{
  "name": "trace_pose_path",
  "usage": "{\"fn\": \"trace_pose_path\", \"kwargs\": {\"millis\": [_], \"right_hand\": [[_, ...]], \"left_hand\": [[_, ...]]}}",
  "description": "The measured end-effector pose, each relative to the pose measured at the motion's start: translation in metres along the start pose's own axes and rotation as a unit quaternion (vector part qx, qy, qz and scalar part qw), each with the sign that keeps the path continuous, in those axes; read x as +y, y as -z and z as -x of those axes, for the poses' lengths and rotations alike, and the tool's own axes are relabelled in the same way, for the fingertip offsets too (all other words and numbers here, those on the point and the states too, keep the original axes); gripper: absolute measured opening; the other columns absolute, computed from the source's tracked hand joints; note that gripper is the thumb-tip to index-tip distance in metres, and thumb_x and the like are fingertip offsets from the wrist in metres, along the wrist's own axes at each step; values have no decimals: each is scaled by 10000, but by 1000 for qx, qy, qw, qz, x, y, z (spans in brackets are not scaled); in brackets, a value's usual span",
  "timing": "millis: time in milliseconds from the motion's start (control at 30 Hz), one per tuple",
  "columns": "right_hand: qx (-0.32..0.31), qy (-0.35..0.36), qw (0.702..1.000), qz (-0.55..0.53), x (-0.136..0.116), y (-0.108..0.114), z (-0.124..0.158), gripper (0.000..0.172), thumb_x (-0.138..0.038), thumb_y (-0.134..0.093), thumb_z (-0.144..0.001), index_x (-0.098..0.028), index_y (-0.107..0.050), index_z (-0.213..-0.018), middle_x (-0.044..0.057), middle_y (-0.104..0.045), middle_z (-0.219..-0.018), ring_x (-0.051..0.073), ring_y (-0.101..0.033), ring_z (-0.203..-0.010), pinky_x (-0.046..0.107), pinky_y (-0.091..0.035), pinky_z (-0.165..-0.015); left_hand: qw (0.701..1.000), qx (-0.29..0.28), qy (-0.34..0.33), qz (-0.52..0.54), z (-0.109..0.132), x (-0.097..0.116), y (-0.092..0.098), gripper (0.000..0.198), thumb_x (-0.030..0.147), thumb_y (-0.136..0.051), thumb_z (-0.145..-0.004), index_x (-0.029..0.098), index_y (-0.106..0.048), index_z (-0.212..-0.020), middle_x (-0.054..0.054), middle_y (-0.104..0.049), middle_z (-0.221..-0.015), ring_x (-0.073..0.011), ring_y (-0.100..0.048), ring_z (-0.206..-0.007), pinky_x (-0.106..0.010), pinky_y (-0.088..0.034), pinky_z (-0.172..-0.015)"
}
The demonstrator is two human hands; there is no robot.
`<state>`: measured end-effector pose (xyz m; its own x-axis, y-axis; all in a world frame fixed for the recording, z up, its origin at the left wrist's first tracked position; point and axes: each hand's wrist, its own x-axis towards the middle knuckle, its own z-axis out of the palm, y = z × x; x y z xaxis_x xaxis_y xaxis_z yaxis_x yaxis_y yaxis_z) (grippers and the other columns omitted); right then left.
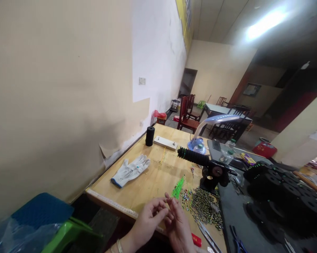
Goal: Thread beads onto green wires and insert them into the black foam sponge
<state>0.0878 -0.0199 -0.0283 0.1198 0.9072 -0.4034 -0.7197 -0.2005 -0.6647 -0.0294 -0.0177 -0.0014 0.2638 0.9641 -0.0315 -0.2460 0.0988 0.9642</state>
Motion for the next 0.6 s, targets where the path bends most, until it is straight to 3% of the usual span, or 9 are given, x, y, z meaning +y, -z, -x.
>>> {"fn": "trace_pose_path", "kwargs": {"millis": [67, 133, 233, 333, 600], "right_hand": [[9, 1, 1000, -6, 0, -1, 3, 448, -405, -893, -534, -194, -669, -860, 93, -725, -1053, 163, -660, -693, 216, -457, -482], [19, 4, 1000, -8, -2, -1, 3, 434, -387, -898, -523, -200, -656, -832, 92, -729, -1056, 136, -637, -627, 204, -429, -453], [27, 34, 999, -10, -10, 1, -2, 403, -375, -887, -533, -200, -632, -792, 66, -741, -967, 40, -458, -424, 172, -317, -373], [32, 67, 997, -19, -24, 4, -10, 431, -385, -889, -511, -191, -589, -751, 15, -726, -814, -5, -304, -364, 144, -223, -348], [60, 82, 995, -19, -35, 5, -18, 566, -416, -929, -403, -198, -584, -796, -32, -686, -684, 54, -512, -491, 123, -298, -391]], "left_hand": [[999, -41, 8, 1, -7, -4, -7, 339, 492, -717, -723, 170, -613, -698, -27, -630, -698, -181, -592, -659, -296, -491, -660], [999, -47, 4, -22, -11, -7, -8, 339, 490, -700, -741, 170, -596, -697, -5, -592, -643, -167, -568, -629, -277, -471, -632], [997, -28, -14, -77, -10, -9, -2, 309, 444, -693, -759, 167, -582, -680, 17, -541, -635, -141, -509, -634, -248, -421, -632], [994, -32, -2, -105, -6, -11, 8, 321, 457, -688, -759, 169, -568, -683, 34, -495, -623, -132, -460, -624, -239, -386, -614], [990, -54, 30, -128, -3, -20, 25, 432, 585, -673, -727, 176, -539, -687, 41, -462, -617, -129, -432, -611, -237, -358, -587]]}}
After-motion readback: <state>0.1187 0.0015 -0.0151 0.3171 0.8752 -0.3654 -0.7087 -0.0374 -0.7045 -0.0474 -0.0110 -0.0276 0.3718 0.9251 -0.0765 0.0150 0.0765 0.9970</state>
